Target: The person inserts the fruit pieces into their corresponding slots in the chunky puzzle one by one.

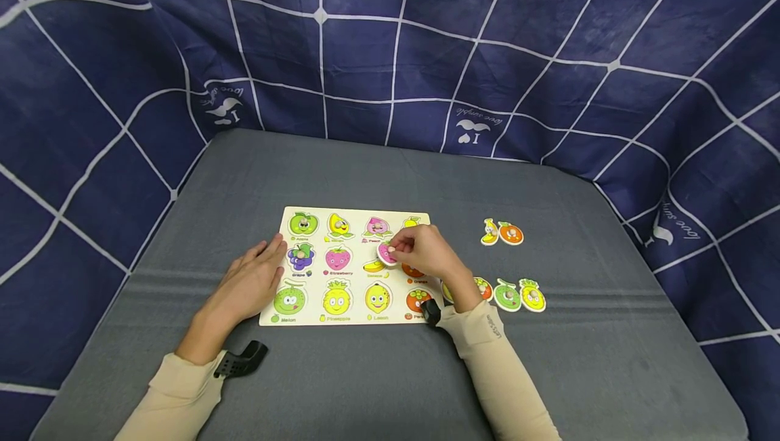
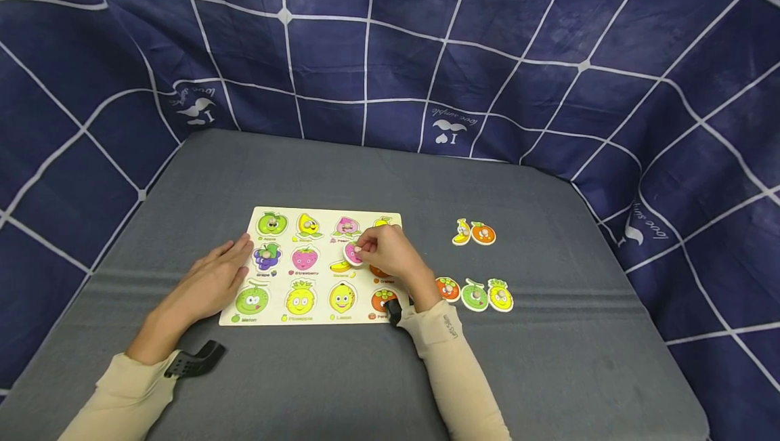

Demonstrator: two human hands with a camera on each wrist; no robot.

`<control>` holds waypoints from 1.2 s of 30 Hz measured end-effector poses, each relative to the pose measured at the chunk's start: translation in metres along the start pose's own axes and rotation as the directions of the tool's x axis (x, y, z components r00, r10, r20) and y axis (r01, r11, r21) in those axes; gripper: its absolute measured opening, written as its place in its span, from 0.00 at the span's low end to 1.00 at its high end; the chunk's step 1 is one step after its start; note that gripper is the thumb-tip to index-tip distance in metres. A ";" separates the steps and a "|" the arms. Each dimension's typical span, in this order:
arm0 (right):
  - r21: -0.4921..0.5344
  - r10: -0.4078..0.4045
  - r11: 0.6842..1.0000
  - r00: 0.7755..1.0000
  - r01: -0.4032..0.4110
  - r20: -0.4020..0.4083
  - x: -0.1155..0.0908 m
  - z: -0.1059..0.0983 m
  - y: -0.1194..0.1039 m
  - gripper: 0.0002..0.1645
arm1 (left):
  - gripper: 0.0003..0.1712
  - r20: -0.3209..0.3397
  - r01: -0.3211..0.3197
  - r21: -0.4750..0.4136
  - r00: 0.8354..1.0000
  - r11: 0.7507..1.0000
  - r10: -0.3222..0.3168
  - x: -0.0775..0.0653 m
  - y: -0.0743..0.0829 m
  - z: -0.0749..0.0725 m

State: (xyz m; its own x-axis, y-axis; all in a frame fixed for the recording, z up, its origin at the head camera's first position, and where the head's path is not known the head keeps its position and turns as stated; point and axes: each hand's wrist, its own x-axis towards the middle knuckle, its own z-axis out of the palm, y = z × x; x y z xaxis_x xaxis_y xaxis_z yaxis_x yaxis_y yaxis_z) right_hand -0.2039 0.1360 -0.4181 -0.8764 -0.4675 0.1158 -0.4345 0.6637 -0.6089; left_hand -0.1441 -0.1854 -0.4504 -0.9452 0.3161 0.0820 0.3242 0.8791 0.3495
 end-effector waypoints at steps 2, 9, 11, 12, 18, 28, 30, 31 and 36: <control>0.003 -0.005 1.000 1.000 0.005 0.006 0.001 0.001 -0.002 0.02 | 0.28 -0.002 -0.001 0.004 1.000 1.000 0.001 0.000 0.000 0.000; 0.004 -0.034 0.999 0.999 0.033 0.016 0.006 0.008 -0.011 0.03 | 0.27 -0.003 -0.002 0.001 1.000 1.000 0.002 -0.001 -0.001 0.001; 0.002 -0.039 0.999 0.999 0.039 0.019 0.008 0.010 -0.014 0.03 | 0.27 -0.004 -0.003 0.002 1.000 1.000 0.003 -0.001 -0.001 0.001; 0.001 -0.039 0.999 0.999 0.039 0.022 0.008 0.011 -0.014 0.02 | 0.27 -0.005 -0.003 0.003 1.000 1.000 0.003 -0.001 -0.001 0.001; 0.000 -0.046 0.999 0.998 0.046 0.041 0.012 0.016 -0.020 0.02 | 0.27 -0.010 -0.007 0.003 1.000 1.000 0.007 -0.001 0.000 0.000; 0.035 -0.041 0.999 0.996 0.038 0.076 0.018 0.022 -0.026 0.04 | 0.27 -0.008 0.002 0.002 1.000 1.000 -0.002 -0.001 0.001 -0.001; 0.034 -0.044 0.999 0.996 0.042 0.076 0.019 0.024 -0.027 0.04 | 0.27 -0.008 0.003 -0.001 1.000 1.000 -0.003 -0.001 0.002 -0.002; 0.030 -0.047 0.999 0.996 0.045 0.076 0.020 0.025 -0.028 0.04 | 0.27 -0.010 0.003 -0.001 1.000 1.000 -0.003 0.000 0.002 -0.002; 0.042 -0.033 0.999 0.996 0.029 0.082 0.023 0.029 -0.031 0.04 | 0.27 -0.017 0.005 0.002 1.000 1.000 -0.005 0.000 0.002 0.000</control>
State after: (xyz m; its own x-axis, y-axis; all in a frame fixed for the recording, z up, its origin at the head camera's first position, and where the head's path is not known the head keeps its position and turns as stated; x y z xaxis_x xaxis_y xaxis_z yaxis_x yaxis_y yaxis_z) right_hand -0.2046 0.0882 -0.4196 -0.8418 -0.5351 0.0710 -0.4510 0.6249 -0.6373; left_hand -0.1429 -0.1837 -0.4494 -0.9473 0.3057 0.0962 0.3198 0.8814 0.3478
